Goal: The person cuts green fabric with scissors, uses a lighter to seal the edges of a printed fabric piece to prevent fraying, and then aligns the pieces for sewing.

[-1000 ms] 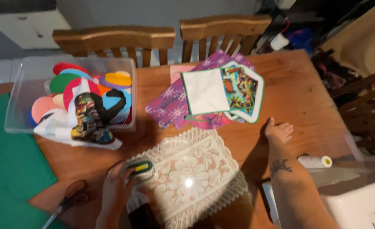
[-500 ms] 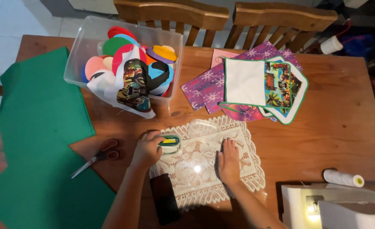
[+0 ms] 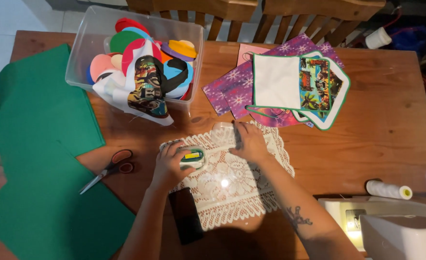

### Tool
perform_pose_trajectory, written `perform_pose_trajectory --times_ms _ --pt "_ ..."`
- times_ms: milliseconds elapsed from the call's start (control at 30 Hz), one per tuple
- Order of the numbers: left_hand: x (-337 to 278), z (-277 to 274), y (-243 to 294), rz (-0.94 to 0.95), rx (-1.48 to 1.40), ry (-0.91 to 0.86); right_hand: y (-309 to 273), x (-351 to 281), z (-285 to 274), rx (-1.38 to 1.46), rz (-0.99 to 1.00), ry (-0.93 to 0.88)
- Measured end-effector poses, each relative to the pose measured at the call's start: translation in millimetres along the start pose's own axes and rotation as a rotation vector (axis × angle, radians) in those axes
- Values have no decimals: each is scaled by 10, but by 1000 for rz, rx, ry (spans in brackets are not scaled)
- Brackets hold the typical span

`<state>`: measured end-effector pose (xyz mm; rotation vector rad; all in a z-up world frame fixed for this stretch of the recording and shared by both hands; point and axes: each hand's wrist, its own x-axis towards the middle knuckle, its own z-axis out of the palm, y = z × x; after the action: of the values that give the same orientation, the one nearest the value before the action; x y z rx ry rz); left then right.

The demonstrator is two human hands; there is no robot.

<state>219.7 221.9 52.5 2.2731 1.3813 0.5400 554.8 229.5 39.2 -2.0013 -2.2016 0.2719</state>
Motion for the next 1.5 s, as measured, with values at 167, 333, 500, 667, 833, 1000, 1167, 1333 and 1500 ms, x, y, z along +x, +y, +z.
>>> perform_pose_trajectory --times_ms 167,333,500,667,833,1000,1167,1333,1500 --pt "82 25 -205 -34 -2 -150 111 235 -140 122 16 141" --pt "203 272 -469 -68 21 -27 -135 317 -140 -34 -103 170" --pt "206 170 -342 -117 19 90 -307 427 355 16 -397 14" --pt "-146 31 98 199 124 420 -361 435 588 -196 -382 -5" --pt "-245 5 387 331 215 493 -476 288 468 -321 -421 -13" --pt "-180 34 395 370 440 439 -925 217 81 51 -494 153" --pt "-111 -58 466 426 469 415 -739 220 -356 301 -314 185" --pt "-103 -109 508 497 491 335 82 -55 -421 417 179 75" --pt "-67 -199 609 526 514 245 68 -422 -469 291 407 -198"
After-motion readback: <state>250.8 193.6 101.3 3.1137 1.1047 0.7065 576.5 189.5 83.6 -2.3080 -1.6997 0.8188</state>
